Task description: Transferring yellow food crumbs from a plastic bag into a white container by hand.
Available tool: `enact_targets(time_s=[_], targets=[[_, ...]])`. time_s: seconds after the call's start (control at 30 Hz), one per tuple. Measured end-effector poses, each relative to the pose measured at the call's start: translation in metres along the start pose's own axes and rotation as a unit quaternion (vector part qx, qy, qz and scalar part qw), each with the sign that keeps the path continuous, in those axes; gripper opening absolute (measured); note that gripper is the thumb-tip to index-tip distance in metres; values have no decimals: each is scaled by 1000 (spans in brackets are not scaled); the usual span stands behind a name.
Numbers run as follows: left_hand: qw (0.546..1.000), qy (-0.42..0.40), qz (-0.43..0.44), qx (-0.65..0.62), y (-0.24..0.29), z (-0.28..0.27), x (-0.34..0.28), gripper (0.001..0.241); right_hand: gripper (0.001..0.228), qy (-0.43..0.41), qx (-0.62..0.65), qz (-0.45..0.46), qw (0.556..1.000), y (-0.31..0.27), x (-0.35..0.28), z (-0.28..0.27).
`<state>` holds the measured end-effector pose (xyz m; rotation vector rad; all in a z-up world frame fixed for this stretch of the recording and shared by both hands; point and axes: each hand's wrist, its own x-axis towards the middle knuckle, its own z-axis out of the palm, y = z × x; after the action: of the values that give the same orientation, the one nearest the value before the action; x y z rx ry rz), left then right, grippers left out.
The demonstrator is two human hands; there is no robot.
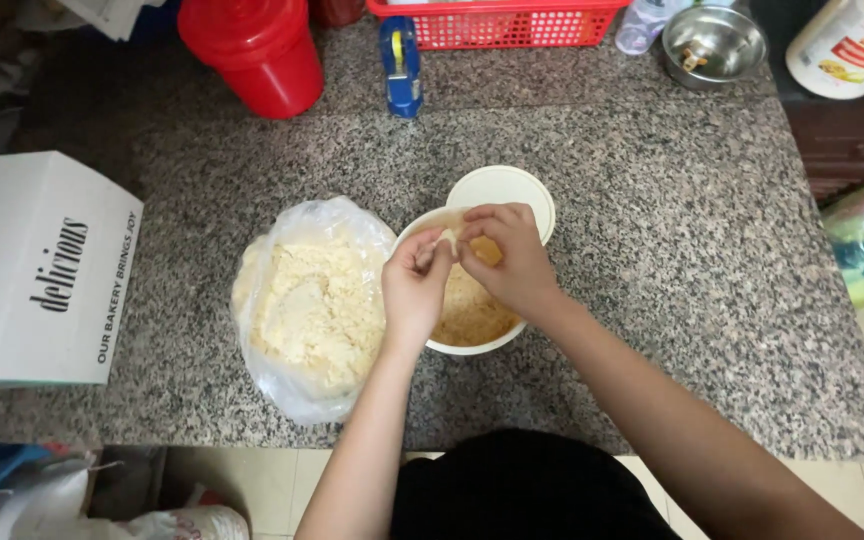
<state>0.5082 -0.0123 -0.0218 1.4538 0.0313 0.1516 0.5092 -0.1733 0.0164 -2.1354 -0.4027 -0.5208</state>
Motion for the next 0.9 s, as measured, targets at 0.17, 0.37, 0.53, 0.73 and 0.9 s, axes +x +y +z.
enact_targets(time_s=[0.17,0.37,0.53,0.73,0.9], targets=[[997,37,-6,61,22,6,-9,22,8,-16,13,-1,1000,-4,1,-6],[991,90,-10,102,31,14,-26,22,15,-40,19,-27,999,-5,4,-9],[980,121,0,156,44,20,-45,24,14,-60,26,-57,996,2,3,-8],[983,133,-4,129,52,23,-50,27,9,-37,38,-30,998,0,-2,-13],[991,123,-22,48,51,20,-46,33,18,-39,87,5,995,-3,1,-18]])
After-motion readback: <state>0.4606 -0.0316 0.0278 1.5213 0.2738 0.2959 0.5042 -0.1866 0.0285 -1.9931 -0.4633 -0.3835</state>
